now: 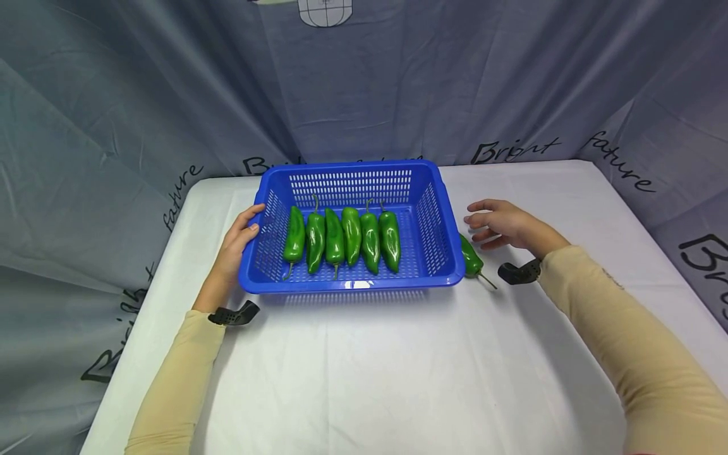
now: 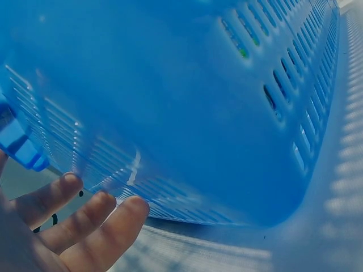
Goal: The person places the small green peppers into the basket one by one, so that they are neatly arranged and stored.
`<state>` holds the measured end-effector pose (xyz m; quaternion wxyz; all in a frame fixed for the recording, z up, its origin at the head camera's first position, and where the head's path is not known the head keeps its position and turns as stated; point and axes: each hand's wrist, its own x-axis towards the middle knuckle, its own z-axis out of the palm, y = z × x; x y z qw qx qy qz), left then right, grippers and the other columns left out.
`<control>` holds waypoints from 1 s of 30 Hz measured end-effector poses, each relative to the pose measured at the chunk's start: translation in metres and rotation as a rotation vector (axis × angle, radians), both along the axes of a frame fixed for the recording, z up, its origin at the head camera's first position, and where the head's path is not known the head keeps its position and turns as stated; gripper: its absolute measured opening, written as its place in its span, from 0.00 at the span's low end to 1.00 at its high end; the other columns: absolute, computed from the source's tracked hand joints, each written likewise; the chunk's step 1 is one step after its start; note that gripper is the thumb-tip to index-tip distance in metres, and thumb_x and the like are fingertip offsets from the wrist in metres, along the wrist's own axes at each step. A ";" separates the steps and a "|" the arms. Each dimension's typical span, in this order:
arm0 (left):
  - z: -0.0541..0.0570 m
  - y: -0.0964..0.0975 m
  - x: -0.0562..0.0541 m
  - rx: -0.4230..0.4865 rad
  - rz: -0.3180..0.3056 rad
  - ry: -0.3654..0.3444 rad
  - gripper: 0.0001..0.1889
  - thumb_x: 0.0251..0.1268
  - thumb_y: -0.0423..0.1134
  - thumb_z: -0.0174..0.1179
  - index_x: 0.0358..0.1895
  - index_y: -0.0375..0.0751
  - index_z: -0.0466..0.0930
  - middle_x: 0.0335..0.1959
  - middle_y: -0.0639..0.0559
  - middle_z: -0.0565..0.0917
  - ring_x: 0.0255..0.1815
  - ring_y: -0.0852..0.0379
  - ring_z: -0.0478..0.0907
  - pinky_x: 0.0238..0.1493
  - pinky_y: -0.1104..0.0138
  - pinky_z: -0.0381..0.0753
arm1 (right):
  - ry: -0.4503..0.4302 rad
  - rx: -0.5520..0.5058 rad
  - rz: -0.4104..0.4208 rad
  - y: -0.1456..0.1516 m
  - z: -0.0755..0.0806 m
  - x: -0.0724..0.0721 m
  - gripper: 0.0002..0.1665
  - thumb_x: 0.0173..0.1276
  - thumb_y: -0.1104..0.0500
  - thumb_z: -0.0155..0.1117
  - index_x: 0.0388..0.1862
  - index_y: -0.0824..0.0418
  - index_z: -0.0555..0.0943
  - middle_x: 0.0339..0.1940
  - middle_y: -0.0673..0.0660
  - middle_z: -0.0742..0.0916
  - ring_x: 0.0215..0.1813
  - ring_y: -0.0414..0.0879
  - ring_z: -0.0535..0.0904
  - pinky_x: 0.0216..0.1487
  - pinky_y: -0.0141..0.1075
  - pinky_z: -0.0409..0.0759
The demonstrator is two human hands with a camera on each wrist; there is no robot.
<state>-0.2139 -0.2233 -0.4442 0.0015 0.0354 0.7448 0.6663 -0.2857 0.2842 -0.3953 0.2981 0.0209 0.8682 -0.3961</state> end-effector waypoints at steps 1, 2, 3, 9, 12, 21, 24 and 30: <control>0.000 0.000 0.000 -0.003 0.001 0.001 0.26 0.80 0.40 0.40 0.78 0.48 0.61 0.84 0.50 0.56 0.83 0.44 0.54 0.81 0.43 0.55 | -0.001 -0.002 0.001 0.000 0.000 0.000 0.42 0.81 0.48 0.50 0.82 0.68 0.48 0.72 0.79 0.70 0.55 0.53 0.85 0.58 0.55 0.84; 0.000 0.000 0.000 -0.006 0.002 0.002 0.26 0.80 0.40 0.40 0.78 0.48 0.61 0.84 0.50 0.56 0.83 0.44 0.54 0.81 0.43 0.55 | -0.002 -0.003 0.004 0.000 -0.001 0.001 0.42 0.81 0.48 0.49 0.82 0.68 0.48 0.72 0.79 0.69 0.55 0.53 0.85 0.59 0.56 0.84; 0.000 0.000 0.000 -0.007 0.002 0.003 0.26 0.80 0.40 0.40 0.78 0.48 0.61 0.84 0.50 0.56 0.83 0.44 0.54 0.81 0.43 0.55 | -0.004 -0.006 0.005 0.000 -0.001 0.001 0.42 0.81 0.49 0.49 0.82 0.69 0.48 0.72 0.79 0.69 0.55 0.53 0.85 0.59 0.56 0.84; 0.000 0.001 0.000 0.002 0.001 0.005 0.26 0.80 0.40 0.40 0.78 0.47 0.61 0.83 0.49 0.56 0.83 0.44 0.55 0.81 0.43 0.55 | -0.016 -0.007 -0.004 -0.001 -0.004 0.004 0.42 0.81 0.49 0.50 0.82 0.68 0.48 0.73 0.80 0.68 0.52 0.49 0.85 0.58 0.54 0.85; 0.000 0.001 0.000 0.000 0.003 0.004 0.26 0.80 0.40 0.40 0.78 0.47 0.61 0.83 0.50 0.56 0.83 0.44 0.55 0.81 0.44 0.55 | -0.013 0.001 0.001 -0.002 -0.005 0.007 0.43 0.80 0.48 0.52 0.82 0.68 0.49 0.72 0.79 0.70 0.53 0.51 0.85 0.58 0.55 0.85; 0.000 0.000 0.000 -0.004 0.004 -0.008 0.26 0.80 0.40 0.40 0.78 0.48 0.60 0.84 0.50 0.55 0.84 0.45 0.53 0.82 0.43 0.54 | -0.021 0.030 0.044 -0.010 -0.012 0.007 0.46 0.75 0.49 0.59 0.81 0.66 0.51 0.56 0.67 0.84 0.49 0.51 0.83 0.54 0.54 0.87; -0.001 -0.001 -0.001 0.000 0.003 -0.011 0.26 0.80 0.40 0.40 0.78 0.48 0.60 0.84 0.50 0.55 0.84 0.45 0.53 0.82 0.44 0.54 | -0.029 0.036 0.068 -0.012 -0.012 0.007 0.47 0.74 0.50 0.60 0.81 0.66 0.50 0.60 0.73 0.81 0.51 0.54 0.83 0.54 0.56 0.86; -0.001 -0.001 -0.001 0.011 -0.004 -0.006 0.26 0.80 0.40 0.40 0.78 0.47 0.60 0.83 0.50 0.56 0.83 0.46 0.54 0.82 0.46 0.55 | -0.032 0.040 0.107 -0.017 -0.013 0.009 0.51 0.72 0.50 0.64 0.82 0.67 0.48 0.69 0.80 0.72 0.54 0.60 0.84 0.53 0.58 0.86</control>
